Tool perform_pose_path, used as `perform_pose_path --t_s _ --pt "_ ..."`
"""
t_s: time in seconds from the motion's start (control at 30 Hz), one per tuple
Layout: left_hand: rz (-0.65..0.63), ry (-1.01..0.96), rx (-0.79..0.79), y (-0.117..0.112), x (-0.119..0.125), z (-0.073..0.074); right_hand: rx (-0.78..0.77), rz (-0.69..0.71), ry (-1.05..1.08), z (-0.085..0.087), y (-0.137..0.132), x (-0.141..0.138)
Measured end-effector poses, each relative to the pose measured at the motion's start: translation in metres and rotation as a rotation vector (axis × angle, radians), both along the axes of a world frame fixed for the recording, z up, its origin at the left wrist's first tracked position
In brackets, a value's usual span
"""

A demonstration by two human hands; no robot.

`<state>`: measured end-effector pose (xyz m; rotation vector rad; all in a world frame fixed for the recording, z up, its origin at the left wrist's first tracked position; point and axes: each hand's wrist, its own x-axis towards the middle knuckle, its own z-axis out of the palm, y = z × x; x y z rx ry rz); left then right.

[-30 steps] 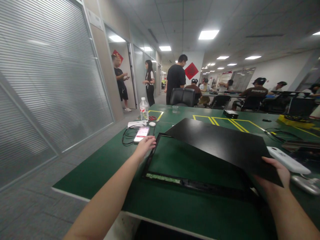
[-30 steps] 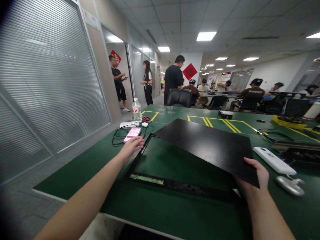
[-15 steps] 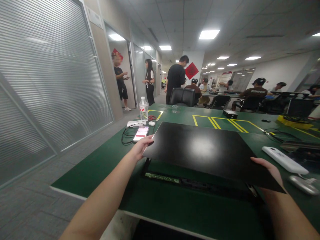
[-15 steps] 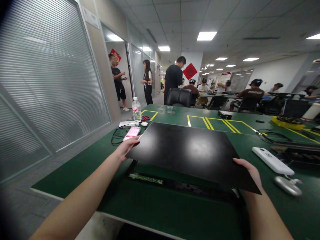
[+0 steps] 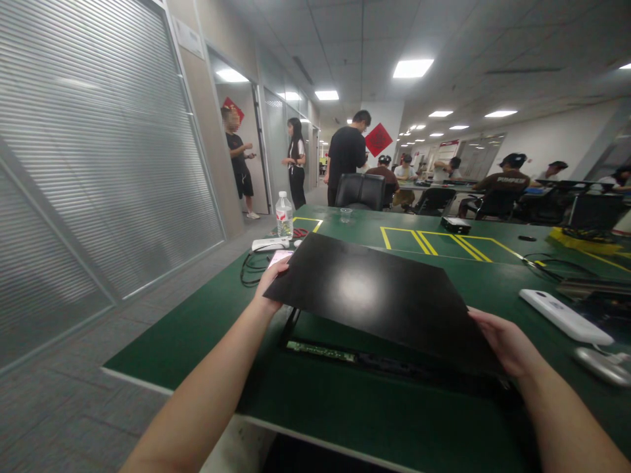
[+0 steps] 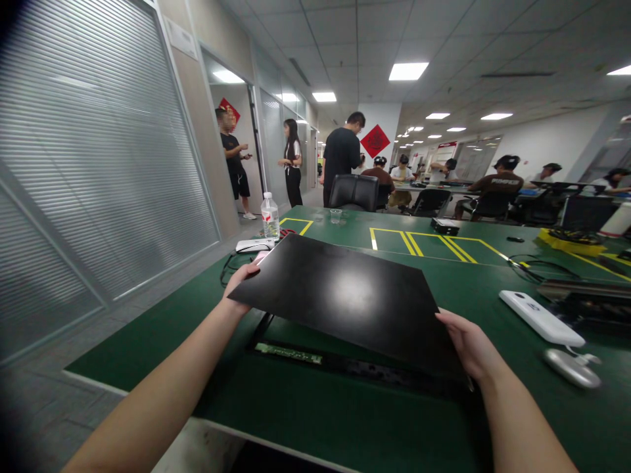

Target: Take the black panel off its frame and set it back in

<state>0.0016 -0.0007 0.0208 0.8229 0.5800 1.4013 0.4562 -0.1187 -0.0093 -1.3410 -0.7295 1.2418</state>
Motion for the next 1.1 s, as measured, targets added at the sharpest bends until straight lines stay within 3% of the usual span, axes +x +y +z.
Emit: perform_pose_path --t_s 0.1,0.27,0.53,1.1 --pt "0.022 -0.010 0.027 0.003 0.000 -0.004 -0.032 -0.088 0.016 0.000 0.003 -0.001" --pt "0.071 0.006 0.020 0.006 -0.002 -0.008 -0.009 -0.097 0.008 -0.003 0.007 0.004" --pt "0.093 0.016 -0.002 0.009 -0.004 -0.010 -0.016 -0.229 -0.038 -0.009 0.010 0.007" --pt "0.127 -0.016 -0.017 0.011 -0.005 -0.011 -0.079 -0.187 -0.172 -0.010 0.009 0.007"
